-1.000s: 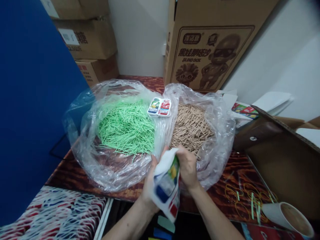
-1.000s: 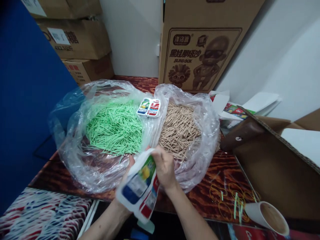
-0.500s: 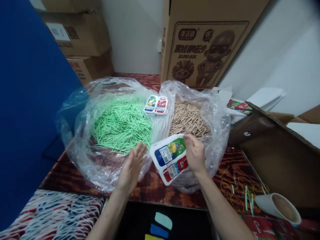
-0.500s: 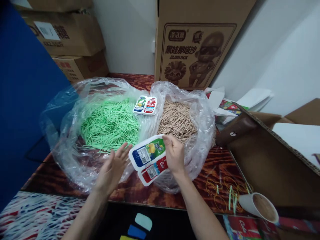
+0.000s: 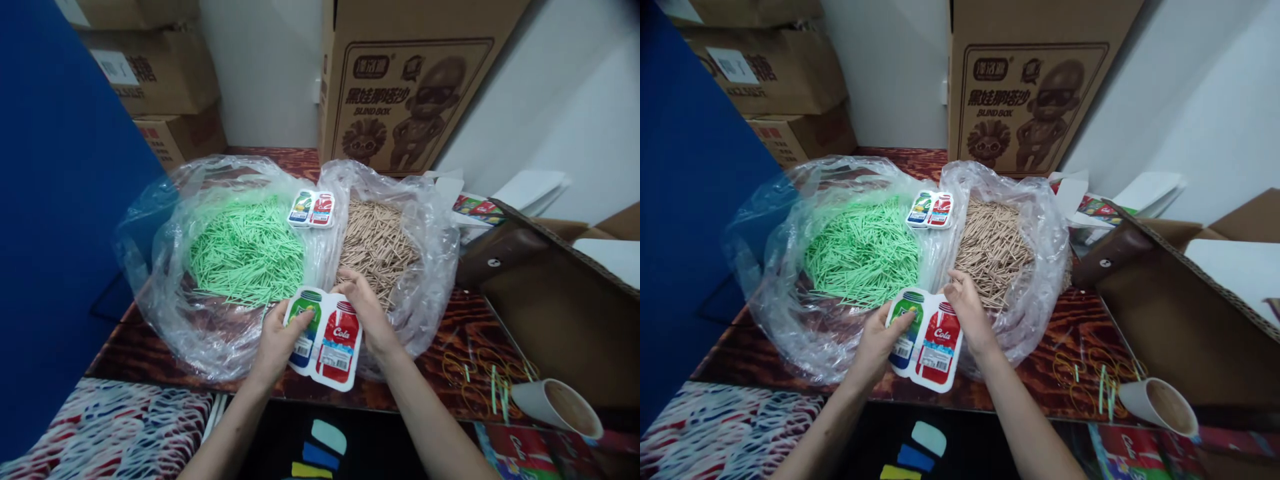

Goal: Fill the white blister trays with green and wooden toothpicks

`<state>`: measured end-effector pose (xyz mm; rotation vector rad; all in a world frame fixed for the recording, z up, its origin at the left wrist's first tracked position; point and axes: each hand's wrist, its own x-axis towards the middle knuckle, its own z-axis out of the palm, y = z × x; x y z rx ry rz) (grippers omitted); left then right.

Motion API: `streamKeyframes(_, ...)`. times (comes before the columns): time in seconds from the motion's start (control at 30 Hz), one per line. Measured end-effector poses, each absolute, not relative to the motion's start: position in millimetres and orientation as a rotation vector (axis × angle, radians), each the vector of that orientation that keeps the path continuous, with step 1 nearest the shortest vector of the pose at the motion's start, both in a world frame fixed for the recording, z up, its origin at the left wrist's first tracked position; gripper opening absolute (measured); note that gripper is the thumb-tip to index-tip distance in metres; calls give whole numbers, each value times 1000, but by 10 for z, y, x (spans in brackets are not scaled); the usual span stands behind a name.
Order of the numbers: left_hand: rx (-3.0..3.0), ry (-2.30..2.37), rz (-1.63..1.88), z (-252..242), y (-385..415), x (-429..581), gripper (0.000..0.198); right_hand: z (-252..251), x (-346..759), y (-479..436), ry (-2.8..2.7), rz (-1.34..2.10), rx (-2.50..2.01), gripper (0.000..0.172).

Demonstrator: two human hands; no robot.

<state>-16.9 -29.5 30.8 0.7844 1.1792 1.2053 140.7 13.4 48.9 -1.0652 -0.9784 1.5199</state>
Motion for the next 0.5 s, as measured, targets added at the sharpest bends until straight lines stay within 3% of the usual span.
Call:
streamKeyframes(0.07, 754, 1202, 1242, 253, -308, -167, 29, 401, 1385, 22, -703, 1642, -1089, 55)
streamKeyframes(0.2, 868, 1343, 1306, 238, -369, -125, 30, 253, 1279, -172, -481, 1676, -1115, 45)
streamKeyframes(0.33, 1050, 1433, 1320, 230, -502, -14, 28, 195, 1170, -184, -410, 1389, -1159, 43)
streamKeyframes(0.43, 935, 1454, 1376, 190, -545, 68, 42, 239, 1113, -147, -446, 1205, -1189, 50)
streamKeyframes(0.5, 740, 1450, 1382, 159, -508, 100, 53, 289, 1079, -149, -605, 1333, -1131, 55)
